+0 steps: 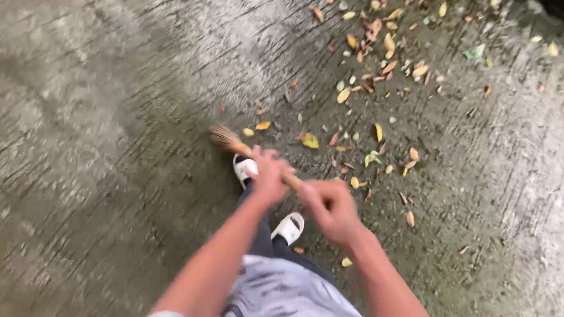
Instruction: Sweeping dry leaves and debris from a concrete outdoor surface using a broom.
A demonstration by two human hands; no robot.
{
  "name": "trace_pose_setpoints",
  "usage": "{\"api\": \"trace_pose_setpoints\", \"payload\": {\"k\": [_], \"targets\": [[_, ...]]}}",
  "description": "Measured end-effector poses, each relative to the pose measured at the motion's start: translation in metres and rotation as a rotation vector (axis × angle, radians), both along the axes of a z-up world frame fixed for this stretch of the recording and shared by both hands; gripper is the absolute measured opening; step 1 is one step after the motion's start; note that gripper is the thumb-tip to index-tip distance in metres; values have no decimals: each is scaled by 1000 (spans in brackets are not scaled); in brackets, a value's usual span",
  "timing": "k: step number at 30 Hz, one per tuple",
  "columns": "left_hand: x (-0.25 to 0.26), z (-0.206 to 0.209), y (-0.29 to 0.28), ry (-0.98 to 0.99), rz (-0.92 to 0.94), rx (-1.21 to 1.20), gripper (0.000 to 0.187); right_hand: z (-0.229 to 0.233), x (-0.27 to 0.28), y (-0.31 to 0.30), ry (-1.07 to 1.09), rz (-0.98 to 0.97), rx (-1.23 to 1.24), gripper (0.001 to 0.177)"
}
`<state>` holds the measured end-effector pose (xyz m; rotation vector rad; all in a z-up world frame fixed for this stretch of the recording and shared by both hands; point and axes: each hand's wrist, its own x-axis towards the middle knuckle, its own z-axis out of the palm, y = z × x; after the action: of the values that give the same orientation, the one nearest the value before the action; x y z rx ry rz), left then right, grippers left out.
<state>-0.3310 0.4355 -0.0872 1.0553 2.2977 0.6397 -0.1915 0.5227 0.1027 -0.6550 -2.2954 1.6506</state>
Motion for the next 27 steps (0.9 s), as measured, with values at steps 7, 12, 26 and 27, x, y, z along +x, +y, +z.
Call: {"api": "trace_pose_setpoints", "payload": {"k": [7, 12, 26, 27], "targets": [[21, 85, 151, -65, -136, 142, 22, 83, -18, 85, 107, -97, 173, 41], [-24, 124, 184, -198, -297, 241, 20, 135, -82, 104, 226, -169, 113, 44], [-214, 29, 92, -41, -74, -83, 22, 32, -216, 85, 114, -85, -175, 47], [-203, 36, 101, -104, -80, -106, 24, 37, -212, 89, 41, -124, -132, 47]]}}
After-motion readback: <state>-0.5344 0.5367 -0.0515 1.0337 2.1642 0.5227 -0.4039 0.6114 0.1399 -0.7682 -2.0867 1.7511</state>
